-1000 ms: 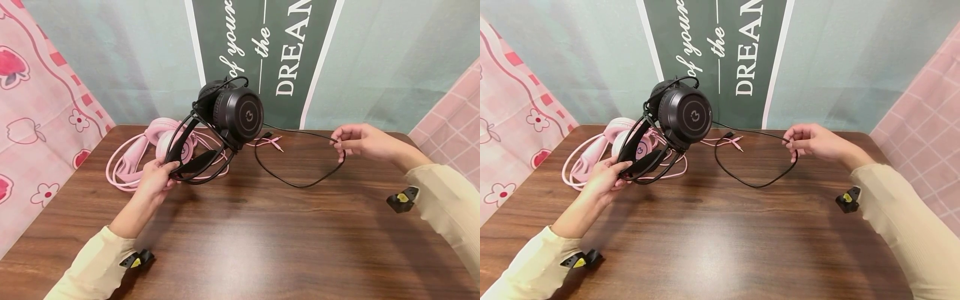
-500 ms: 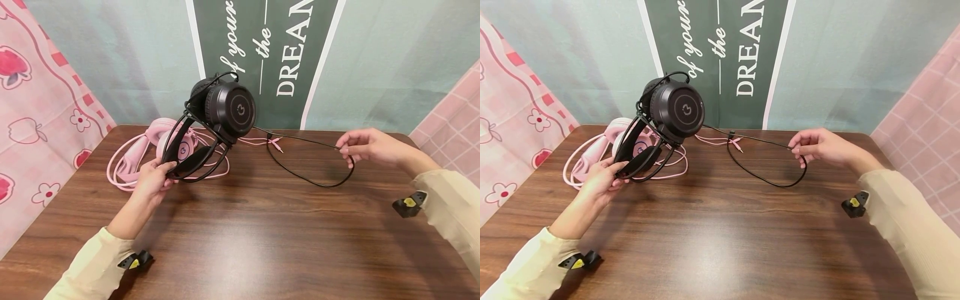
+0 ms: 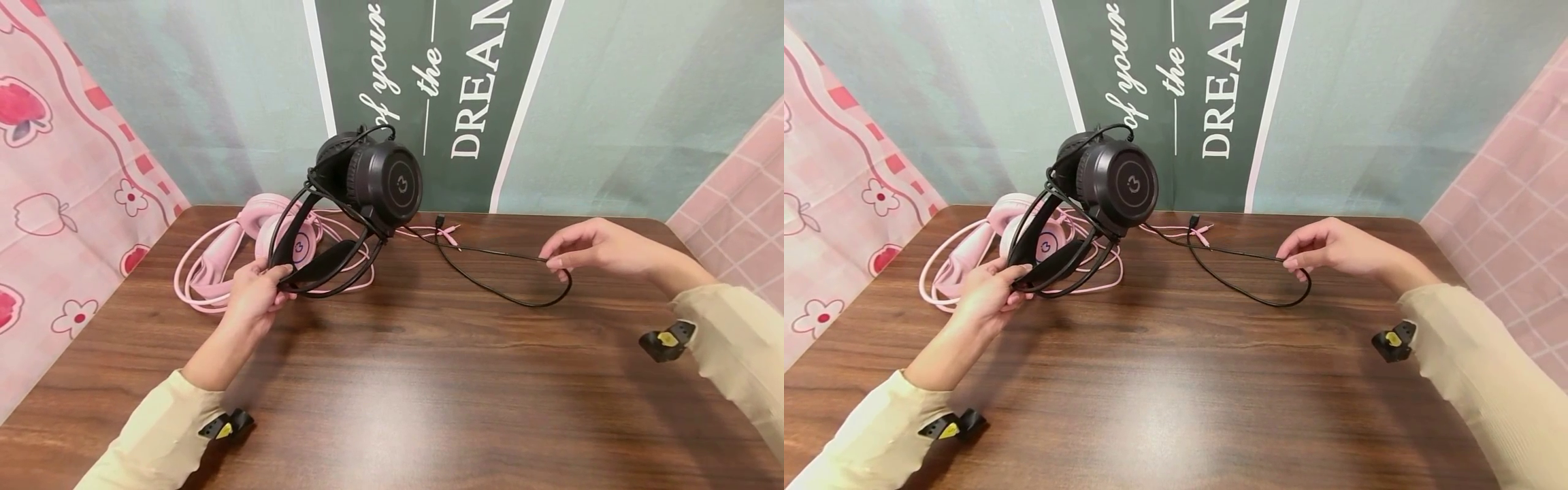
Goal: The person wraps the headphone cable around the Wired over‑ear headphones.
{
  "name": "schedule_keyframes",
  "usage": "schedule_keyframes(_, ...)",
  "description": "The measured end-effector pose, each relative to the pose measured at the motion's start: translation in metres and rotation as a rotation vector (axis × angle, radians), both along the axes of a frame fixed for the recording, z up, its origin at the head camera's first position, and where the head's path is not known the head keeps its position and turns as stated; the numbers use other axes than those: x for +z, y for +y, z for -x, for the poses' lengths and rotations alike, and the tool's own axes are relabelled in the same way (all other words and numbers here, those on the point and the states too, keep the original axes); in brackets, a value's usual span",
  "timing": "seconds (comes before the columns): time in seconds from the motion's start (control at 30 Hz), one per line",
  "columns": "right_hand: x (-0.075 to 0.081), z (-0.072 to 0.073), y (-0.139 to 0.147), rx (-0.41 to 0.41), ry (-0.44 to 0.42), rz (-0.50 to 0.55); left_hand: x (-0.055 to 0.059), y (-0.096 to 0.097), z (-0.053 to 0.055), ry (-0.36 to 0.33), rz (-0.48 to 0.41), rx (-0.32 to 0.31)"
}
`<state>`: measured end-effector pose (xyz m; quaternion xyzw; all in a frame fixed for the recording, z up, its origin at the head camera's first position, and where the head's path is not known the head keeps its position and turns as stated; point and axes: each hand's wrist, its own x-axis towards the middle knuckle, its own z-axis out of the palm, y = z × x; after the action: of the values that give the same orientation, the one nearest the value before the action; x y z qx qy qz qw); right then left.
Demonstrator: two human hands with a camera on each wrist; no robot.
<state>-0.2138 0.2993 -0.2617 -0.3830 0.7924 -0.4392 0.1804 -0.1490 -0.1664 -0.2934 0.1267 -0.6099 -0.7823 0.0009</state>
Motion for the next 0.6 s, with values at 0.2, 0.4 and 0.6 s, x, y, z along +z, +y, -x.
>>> schedule_keyframes(0.2,0.005,-0.005,-0.014,0.106,0.072,0.0,-0.002,0.006,0.001,0.028,0.035,-0.001)
schedule_keyframes(0.4,0.009,-0.01,-0.033,0.201,0.044,0.036,-0.003,0.015,0.003,0.061,0.102,-0.001)
schedule_keyframes(0.6,0.019,-0.015,-0.045,0.192,0.098,0.05,-0.005,0.025,0.005,0.059,0.197,-0.03)
